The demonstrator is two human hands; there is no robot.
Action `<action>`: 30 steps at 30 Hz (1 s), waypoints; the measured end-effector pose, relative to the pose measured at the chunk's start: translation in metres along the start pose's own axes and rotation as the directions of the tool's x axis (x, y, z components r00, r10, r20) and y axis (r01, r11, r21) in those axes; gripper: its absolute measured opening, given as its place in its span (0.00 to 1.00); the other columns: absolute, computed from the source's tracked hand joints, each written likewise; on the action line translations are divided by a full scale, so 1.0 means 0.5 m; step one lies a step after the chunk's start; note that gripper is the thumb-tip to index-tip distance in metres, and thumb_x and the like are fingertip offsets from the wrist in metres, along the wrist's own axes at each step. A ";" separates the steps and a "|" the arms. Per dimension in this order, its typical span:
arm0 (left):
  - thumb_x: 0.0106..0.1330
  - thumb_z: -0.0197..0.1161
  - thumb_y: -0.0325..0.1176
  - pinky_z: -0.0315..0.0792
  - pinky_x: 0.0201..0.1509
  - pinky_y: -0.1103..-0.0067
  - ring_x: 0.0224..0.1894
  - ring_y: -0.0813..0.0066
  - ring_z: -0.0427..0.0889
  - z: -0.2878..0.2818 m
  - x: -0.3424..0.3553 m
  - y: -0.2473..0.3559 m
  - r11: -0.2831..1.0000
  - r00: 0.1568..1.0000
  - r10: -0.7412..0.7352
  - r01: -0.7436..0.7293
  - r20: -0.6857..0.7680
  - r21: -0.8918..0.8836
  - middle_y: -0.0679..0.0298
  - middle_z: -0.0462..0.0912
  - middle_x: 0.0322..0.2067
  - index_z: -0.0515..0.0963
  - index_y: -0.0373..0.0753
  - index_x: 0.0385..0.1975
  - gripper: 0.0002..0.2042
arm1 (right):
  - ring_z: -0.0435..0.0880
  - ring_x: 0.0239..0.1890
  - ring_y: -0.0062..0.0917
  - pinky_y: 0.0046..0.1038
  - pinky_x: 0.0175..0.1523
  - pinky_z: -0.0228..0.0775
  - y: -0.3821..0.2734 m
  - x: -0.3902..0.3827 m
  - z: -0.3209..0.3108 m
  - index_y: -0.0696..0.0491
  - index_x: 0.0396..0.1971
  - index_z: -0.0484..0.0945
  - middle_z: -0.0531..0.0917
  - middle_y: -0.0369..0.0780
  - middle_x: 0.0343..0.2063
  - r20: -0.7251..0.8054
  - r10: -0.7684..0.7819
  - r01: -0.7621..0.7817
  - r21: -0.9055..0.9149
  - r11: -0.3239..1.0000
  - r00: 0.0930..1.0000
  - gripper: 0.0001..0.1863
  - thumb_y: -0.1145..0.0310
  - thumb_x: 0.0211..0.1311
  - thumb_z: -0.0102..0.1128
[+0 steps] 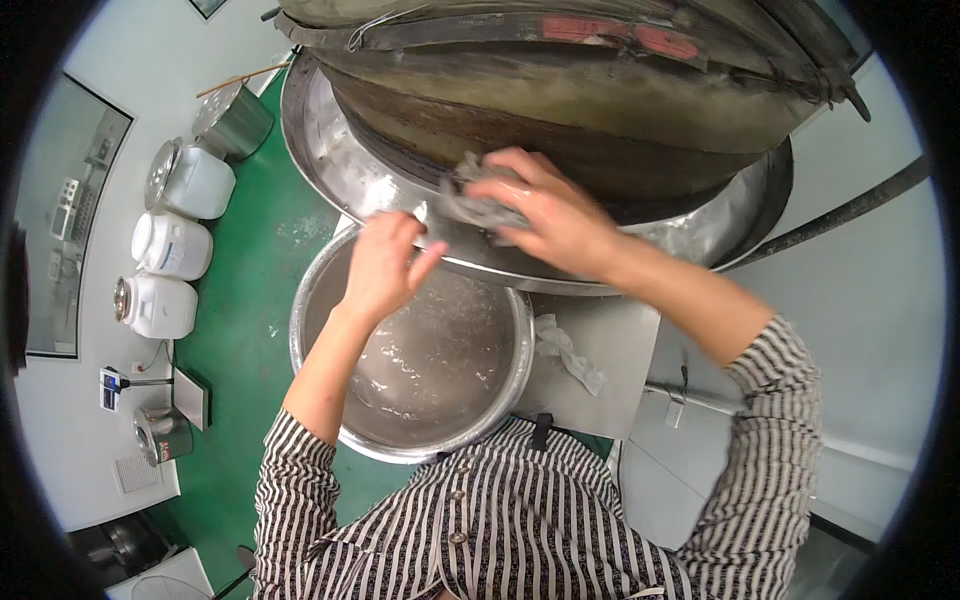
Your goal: Cleaning the surfaces and components of a large industrial food processing machine using a cloth and water.
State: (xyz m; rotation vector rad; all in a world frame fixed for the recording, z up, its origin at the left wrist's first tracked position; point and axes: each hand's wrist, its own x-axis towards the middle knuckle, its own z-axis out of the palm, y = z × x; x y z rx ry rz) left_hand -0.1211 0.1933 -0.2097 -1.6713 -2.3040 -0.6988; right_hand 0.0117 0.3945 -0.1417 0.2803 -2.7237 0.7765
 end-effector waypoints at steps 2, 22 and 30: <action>0.52 0.60 0.52 0.65 0.37 0.73 0.31 0.63 0.72 -0.006 0.012 0.004 0.999 0.993 0.035 -0.038 0.108 0.030 0.58 0.72 0.24 0.71 0.35 0.21 0.22 | 0.70 0.52 0.34 0.34 0.57 0.62 0.079 -0.068 -0.029 0.50 0.45 0.72 0.72 0.42 0.47 0.141 -0.037 0.070 -0.235 0.969 0.989 0.21 0.72 0.46 0.59; 0.46 0.55 0.65 0.65 0.24 0.70 0.17 0.59 0.69 0.033 0.058 0.021 0.977 0.924 0.199 -0.213 0.326 0.009 0.59 0.67 0.11 0.64 0.37 0.08 0.31 | 0.70 0.48 0.25 0.28 0.56 0.60 0.287 -0.313 -0.163 0.52 0.33 0.72 0.74 0.36 0.41 0.569 -0.197 0.527 -0.503 0.685 0.798 0.10 0.69 0.47 0.49; 0.47 0.47 0.70 0.61 0.21 0.69 0.15 0.58 0.66 0.037 0.071 0.022 0.985 0.902 0.165 -0.169 0.399 -0.025 0.59 0.63 0.09 0.61 0.37 0.06 0.35 | 0.73 0.43 0.38 0.31 0.48 0.66 0.488 -0.457 -0.346 0.60 0.38 0.71 0.75 0.44 0.40 0.000 0.674 -0.542 -0.595 0.594 0.739 0.16 0.73 0.47 0.53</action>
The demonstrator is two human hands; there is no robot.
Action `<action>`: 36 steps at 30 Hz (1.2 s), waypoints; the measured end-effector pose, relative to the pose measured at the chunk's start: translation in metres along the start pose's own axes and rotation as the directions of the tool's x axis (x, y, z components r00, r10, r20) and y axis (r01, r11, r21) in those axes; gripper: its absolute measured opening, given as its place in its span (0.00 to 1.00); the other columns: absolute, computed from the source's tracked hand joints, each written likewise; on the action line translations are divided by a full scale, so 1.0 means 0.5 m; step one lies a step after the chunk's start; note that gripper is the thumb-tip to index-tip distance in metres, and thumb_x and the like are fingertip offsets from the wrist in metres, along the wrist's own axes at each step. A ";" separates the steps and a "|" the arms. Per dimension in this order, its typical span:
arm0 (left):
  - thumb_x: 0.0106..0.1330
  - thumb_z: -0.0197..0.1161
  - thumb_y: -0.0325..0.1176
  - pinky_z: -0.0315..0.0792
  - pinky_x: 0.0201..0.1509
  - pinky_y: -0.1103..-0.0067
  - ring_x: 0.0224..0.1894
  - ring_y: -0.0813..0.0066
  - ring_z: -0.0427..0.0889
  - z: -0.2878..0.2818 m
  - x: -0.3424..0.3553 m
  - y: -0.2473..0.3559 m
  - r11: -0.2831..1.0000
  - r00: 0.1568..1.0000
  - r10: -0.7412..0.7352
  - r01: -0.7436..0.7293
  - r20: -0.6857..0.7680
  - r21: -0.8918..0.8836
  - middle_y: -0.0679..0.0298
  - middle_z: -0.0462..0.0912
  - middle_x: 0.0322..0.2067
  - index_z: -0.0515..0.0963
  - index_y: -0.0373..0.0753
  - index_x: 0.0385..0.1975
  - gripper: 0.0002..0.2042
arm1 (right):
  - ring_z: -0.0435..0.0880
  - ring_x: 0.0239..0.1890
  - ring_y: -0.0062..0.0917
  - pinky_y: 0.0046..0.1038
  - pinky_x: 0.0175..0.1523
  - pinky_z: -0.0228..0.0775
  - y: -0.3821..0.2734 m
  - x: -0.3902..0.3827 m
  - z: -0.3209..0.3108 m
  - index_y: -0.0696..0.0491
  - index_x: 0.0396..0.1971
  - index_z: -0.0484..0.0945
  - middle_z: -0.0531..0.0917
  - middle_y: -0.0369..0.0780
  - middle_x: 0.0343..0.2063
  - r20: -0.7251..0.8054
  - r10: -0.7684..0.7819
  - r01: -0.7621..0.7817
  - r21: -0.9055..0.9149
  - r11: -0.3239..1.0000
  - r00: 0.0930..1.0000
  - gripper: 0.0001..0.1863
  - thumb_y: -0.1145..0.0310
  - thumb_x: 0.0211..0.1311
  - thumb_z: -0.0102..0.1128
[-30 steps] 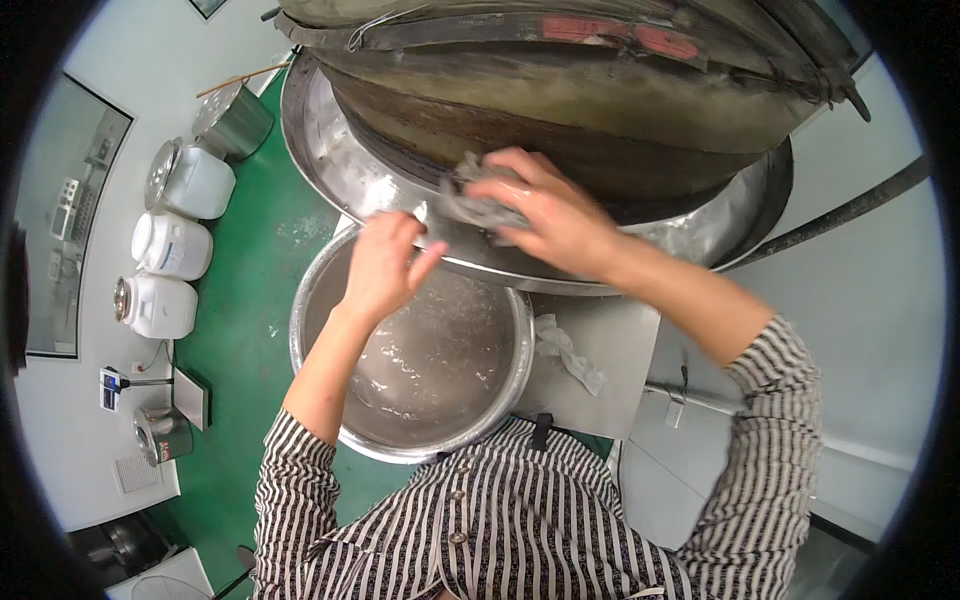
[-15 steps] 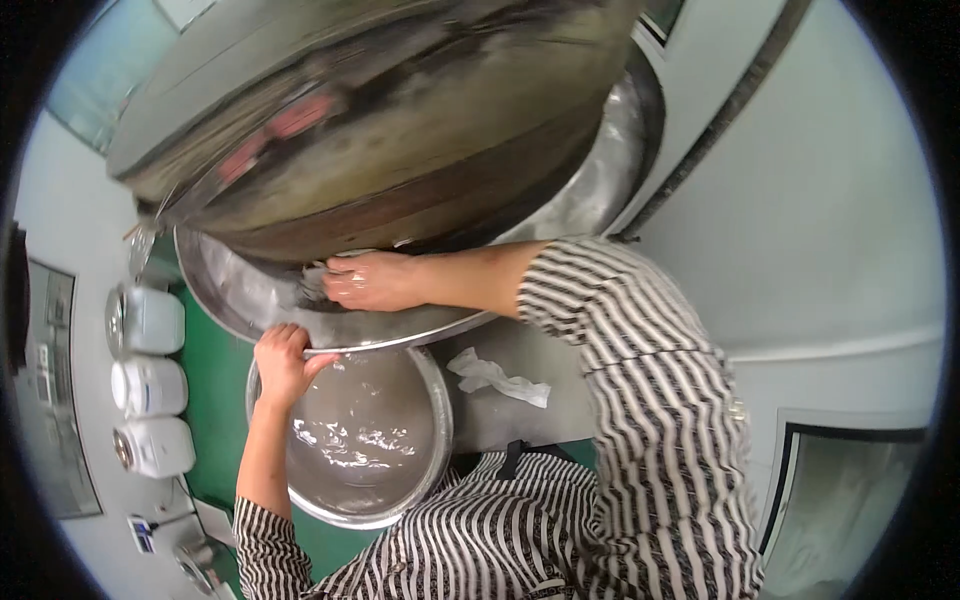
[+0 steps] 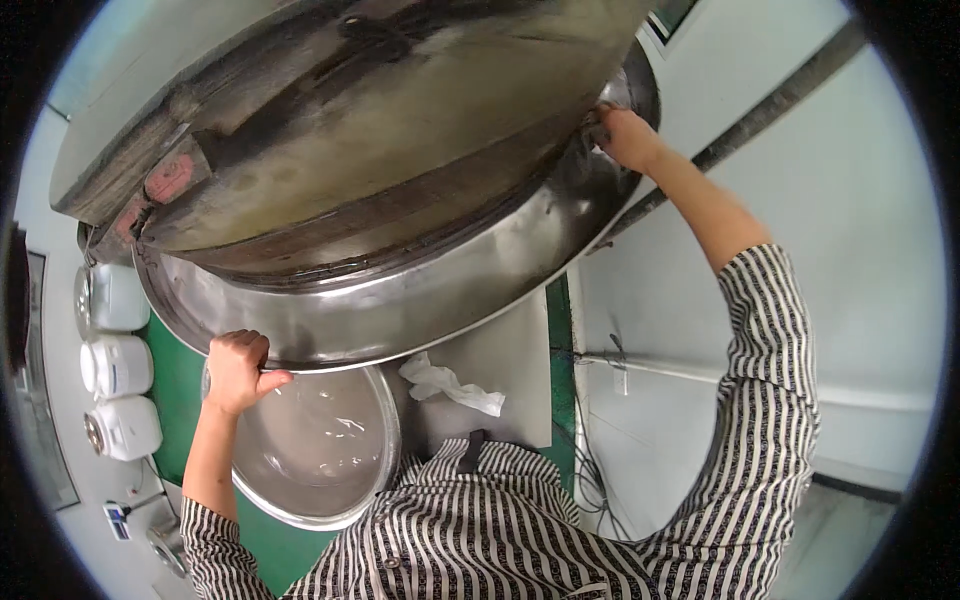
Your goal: Cleaning the surfaces and components of a large industrial food processing machine using a cloth and water.
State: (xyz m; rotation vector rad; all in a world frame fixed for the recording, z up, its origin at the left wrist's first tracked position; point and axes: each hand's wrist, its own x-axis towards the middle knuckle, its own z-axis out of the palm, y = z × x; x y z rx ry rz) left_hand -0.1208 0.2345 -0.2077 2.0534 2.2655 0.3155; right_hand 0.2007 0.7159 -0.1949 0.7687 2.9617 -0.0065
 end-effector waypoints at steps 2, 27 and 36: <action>0.46 0.48 0.71 0.61 0.20 0.69 0.15 0.58 0.66 -0.001 0.004 0.002 1.000 1.000 -0.006 0.006 -0.007 -0.012 0.59 0.63 0.09 0.61 0.38 0.06 0.35 | 0.74 0.41 0.41 0.33 0.46 0.67 -0.008 0.014 0.018 0.62 0.39 0.71 0.75 0.47 0.39 0.091 0.327 -0.339 0.200 0.919 0.941 0.15 0.73 0.49 0.51; 0.31 0.54 0.75 0.63 0.20 0.73 0.14 0.62 0.68 -0.007 0.000 0.005 0.998 0.996 -0.060 0.060 -0.062 0.000 0.61 0.66 0.09 0.65 0.37 0.07 0.37 | 0.76 0.46 0.37 0.33 0.50 0.68 0.084 0.033 -0.005 0.52 0.44 0.75 0.79 0.42 0.42 0.375 -0.177 0.325 -0.380 0.866 0.910 0.23 0.51 0.55 0.48; 0.31 0.55 0.74 0.64 0.21 0.73 0.15 0.60 0.69 -0.002 -0.021 -0.002 0.996 0.991 -0.092 0.093 -0.101 0.001 0.59 0.67 0.10 0.69 0.35 0.09 0.37 | 0.77 0.42 0.42 0.37 0.47 0.67 -0.248 -0.029 -0.037 0.58 0.35 0.78 0.80 0.50 0.35 0.741 -0.008 -0.047 0.054 0.997 0.671 0.29 0.44 0.51 0.51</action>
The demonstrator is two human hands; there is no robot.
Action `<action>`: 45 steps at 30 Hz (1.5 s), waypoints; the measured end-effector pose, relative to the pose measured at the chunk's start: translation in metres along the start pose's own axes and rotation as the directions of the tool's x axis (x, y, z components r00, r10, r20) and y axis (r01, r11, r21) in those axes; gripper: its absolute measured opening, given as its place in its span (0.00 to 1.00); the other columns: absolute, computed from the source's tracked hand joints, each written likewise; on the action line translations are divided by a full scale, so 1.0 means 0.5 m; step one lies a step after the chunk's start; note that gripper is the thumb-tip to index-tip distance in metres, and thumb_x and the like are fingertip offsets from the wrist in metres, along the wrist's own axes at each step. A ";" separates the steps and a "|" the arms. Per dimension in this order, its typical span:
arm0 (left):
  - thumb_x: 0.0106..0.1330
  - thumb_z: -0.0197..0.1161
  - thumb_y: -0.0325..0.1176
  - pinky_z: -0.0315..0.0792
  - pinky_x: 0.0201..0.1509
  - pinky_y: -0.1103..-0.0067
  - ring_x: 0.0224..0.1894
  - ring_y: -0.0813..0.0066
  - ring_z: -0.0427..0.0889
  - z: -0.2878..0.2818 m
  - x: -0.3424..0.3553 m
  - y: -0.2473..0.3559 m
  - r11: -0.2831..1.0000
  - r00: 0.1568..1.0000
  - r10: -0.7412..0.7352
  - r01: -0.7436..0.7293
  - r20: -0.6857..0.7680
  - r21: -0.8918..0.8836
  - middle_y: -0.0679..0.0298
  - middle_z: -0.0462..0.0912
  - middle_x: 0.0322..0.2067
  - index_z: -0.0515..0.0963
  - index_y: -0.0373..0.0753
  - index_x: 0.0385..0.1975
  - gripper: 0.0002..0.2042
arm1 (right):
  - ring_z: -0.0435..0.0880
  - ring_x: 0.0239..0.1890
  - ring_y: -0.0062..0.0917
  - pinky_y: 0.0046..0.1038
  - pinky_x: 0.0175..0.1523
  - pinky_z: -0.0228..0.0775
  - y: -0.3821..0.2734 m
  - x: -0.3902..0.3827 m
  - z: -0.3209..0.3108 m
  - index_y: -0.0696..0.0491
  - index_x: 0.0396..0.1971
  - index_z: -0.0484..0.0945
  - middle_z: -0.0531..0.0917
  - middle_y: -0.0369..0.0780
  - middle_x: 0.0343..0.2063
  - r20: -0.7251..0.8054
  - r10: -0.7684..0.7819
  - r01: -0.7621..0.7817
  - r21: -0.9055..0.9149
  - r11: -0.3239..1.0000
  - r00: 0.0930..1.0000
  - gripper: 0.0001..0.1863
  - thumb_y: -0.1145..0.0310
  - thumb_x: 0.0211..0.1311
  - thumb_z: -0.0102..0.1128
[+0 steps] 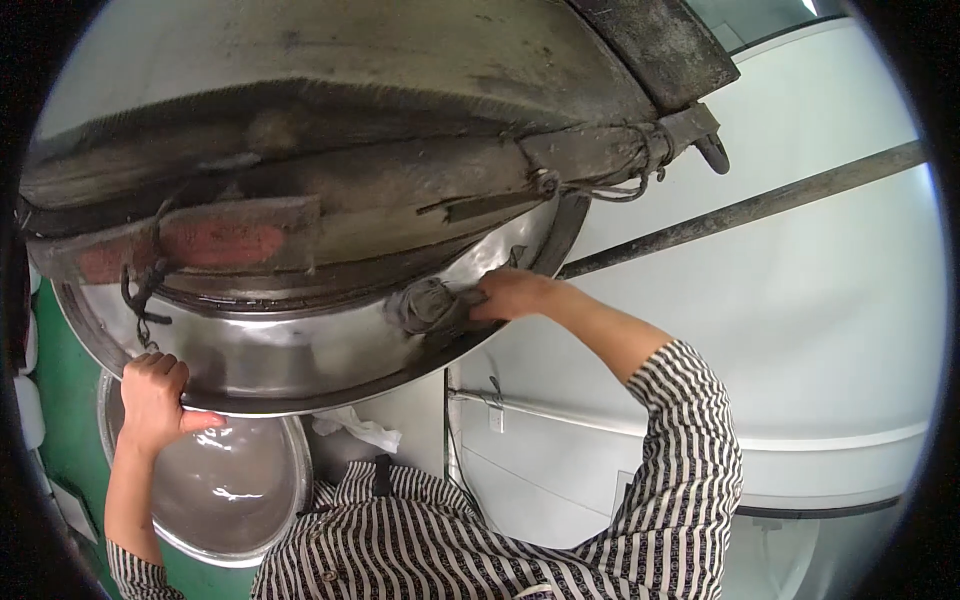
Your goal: Cleaning the surfaces and components of a large industrial food processing machine using a cloth and water.
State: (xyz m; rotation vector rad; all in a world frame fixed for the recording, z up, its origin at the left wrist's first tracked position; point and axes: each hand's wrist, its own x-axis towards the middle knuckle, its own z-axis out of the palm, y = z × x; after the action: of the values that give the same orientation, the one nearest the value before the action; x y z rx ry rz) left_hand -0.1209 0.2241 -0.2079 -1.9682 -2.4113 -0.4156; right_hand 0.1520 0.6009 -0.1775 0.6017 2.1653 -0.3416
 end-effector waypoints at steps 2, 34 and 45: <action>0.31 0.55 0.74 0.64 0.21 0.73 0.15 0.60 0.69 0.010 0.004 0.004 1.000 1.000 0.000 -0.001 -0.012 -0.008 0.60 0.66 0.10 0.68 0.36 0.09 0.37 | 0.78 0.42 0.39 0.38 0.45 0.69 0.200 0.038 0.056 0.54 0.35 0.79 0.80 0.47 0.37 -0.218 -0.238 0.114 -0.464 0.878 0.946 0.23 0.49 0.52 0.52; 0.32 0.53 0.75 0.60 0.22 0.70 0.15 0.59 0.67 0.015 -0.014 -0.011 0.993 0.997 -0.040 0.033 -0.064 -0.117 0.58 0.64 0.10 0.62 0.38 0.05 0.37 | 0.74 0.48 0.35 0.37 0.53 0.61 0.246 0.143 0.039 0.51 0.31 0.80 0.81 0.40 0.37 -0.815 -0.029 -0.429 -0.335 0.839 0.579 0.15 0.61 0.53 0.46; 0.31 0.56 0.74 0.64 0.20 0.72 0.13 0.62 0.69 -0.002 0.015 0.014 1.000 1.000 -0.005 0.005 0.003 -0.001 0.60 0.67 0.09 0.66 0.36 0.06 0.37 | 0.74 0.47 0.37 0.38 0.49 0.65 0.257 0.097 0.051 0.51 0.27 0.81 0.81 0.41 0.35 -0.781 0.162 -0.642 -0.355 0.679 0.603 0.15 0.58 0.53 0.47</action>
State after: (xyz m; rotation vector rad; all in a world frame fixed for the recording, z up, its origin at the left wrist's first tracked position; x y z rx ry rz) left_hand -0.1159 0.2324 -0.2044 -1.9653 -2.4185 -0.4145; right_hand 0.2112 0.7131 -0.2357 0.9406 2.5060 1.0241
